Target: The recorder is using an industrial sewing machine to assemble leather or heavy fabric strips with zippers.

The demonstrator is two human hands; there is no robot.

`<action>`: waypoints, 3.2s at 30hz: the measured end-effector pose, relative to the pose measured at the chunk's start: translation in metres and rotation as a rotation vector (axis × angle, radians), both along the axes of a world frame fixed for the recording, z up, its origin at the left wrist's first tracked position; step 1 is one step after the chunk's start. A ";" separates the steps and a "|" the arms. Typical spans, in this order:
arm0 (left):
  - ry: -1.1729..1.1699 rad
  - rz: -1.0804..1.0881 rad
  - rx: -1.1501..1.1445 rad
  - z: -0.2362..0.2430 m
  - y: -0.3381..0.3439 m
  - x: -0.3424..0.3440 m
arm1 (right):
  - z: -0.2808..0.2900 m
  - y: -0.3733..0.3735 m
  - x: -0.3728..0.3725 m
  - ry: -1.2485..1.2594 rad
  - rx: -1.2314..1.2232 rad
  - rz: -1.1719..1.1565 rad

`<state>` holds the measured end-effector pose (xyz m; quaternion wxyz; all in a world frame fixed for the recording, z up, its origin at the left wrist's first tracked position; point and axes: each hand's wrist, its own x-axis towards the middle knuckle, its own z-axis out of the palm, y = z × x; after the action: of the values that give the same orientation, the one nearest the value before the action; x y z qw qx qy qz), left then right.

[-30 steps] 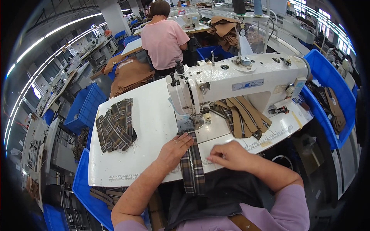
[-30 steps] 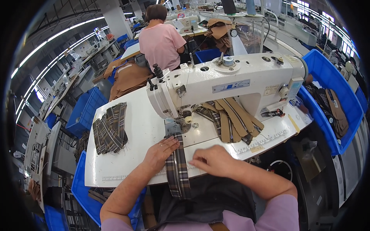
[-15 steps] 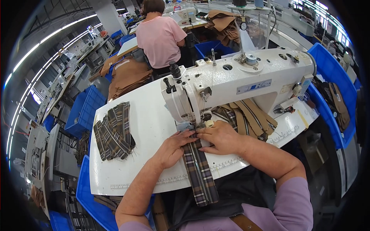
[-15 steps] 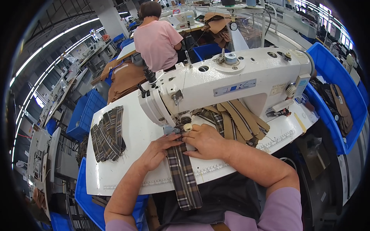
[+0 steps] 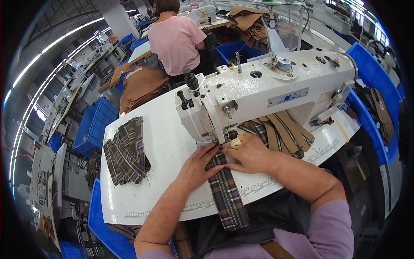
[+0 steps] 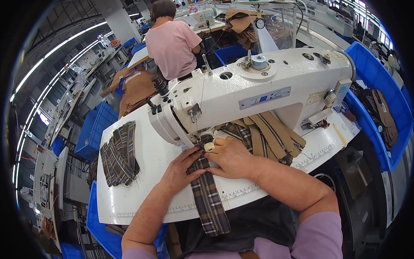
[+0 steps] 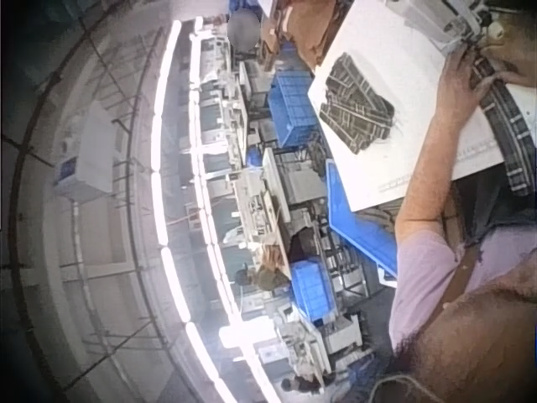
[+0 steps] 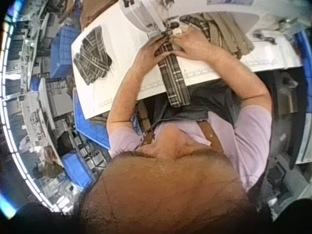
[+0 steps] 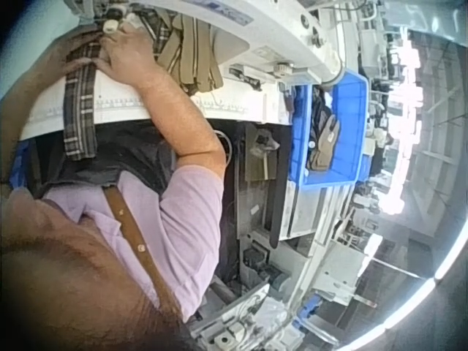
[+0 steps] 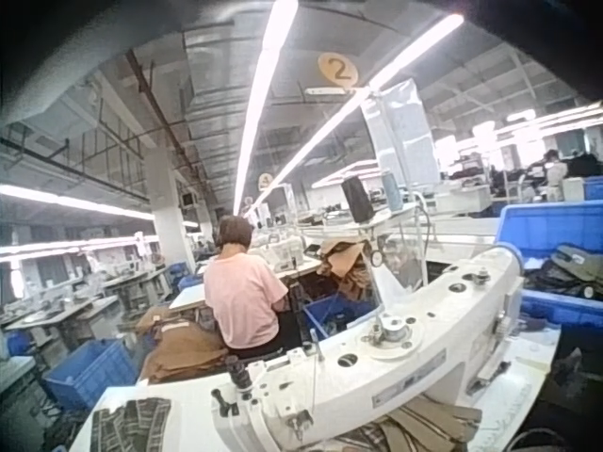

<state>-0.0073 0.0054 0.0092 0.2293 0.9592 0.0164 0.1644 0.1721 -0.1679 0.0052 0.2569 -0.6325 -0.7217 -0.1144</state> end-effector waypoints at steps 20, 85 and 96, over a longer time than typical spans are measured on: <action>-0.060 -0.039 0.151 0.004 -0.005 -0.001 | -0.002 -0.001 -0.002 -0.017 0.039 -0.022; 0.194 0.613 0.024 0.020 0.005 -0.138 | -0.007 -0.003 0.002 0.117 0.054 -0.011; 0.022 -0.104 -0.247 -0.003 -0.031 -0.072 | -0.008 0.002 0.000 0.198 0.050 0.093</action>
<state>-0.0792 -0.0256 0.0062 0.3539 0.9249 -0.0107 0.1386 0.1719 -0.1664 -0.0025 0.3475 -0.6001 -0.7182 -0.0574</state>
